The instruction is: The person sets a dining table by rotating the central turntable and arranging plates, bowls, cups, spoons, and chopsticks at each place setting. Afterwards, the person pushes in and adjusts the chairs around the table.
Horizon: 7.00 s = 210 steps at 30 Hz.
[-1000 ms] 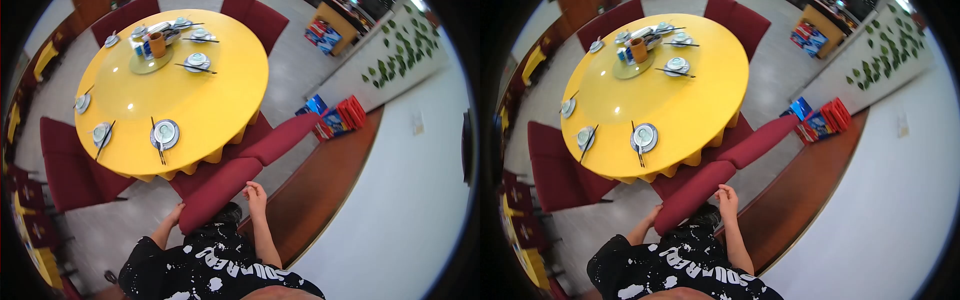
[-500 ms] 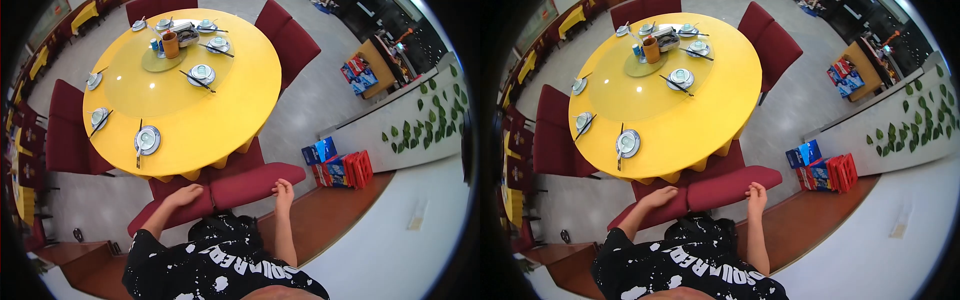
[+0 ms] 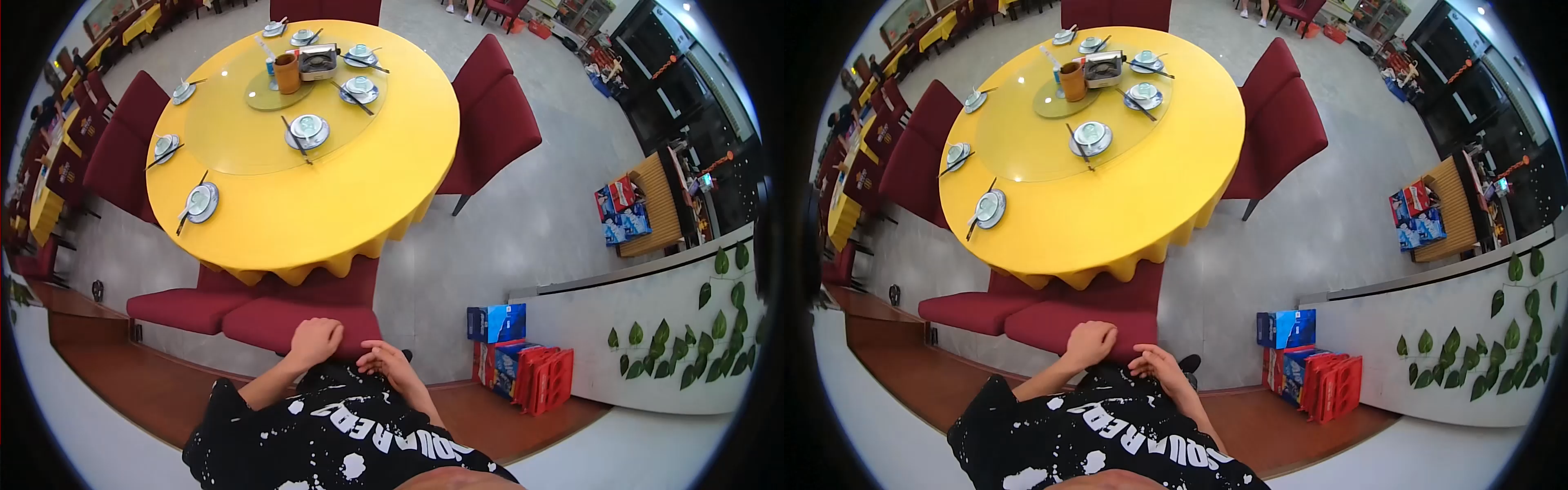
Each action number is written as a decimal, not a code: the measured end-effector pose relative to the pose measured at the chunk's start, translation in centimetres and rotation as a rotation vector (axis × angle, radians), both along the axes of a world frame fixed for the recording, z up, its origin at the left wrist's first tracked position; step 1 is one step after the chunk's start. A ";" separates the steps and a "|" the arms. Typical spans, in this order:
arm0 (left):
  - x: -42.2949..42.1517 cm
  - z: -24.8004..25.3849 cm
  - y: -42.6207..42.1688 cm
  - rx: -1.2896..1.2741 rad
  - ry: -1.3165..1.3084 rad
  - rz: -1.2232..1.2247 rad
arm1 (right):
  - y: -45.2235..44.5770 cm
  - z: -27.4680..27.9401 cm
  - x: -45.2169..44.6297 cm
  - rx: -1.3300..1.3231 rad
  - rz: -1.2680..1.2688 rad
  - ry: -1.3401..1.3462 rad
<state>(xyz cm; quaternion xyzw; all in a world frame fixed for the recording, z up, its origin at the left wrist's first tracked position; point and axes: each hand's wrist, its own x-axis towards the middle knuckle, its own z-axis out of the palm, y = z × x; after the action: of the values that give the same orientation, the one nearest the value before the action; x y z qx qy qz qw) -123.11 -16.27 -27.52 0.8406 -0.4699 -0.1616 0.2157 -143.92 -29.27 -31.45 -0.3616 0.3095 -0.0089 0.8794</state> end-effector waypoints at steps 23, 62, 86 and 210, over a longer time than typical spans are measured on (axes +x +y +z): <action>-1.5 -2.0 -2.3 -0.151 -0.184 0.748 | -30.1 -5.6 17.7 -0.255 0.303 0.216; 50.1 -19.6 -26.6 -0.475 0.594 1.549 | -38.5 -12.4 70.8 -0.709 0.761 -0.019; 29.1 -18.1 -10.6 -0.259 0.474 1.573 | -19.1 -15.7 46.5 -0.849 0.725 0.043; 33.3 -24.1 -81.0 -1.042 0.650 1.946 | -85.5 -15.9 61.6 -1.055 0.584 -0.052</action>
<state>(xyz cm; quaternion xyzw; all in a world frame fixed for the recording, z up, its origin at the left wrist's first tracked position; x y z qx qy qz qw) -89.85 -97.26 -51.58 0.5751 0.4459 0.0781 0.6814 -82.35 -114.74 -47.32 -0.8188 0.1297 0.0718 0.5545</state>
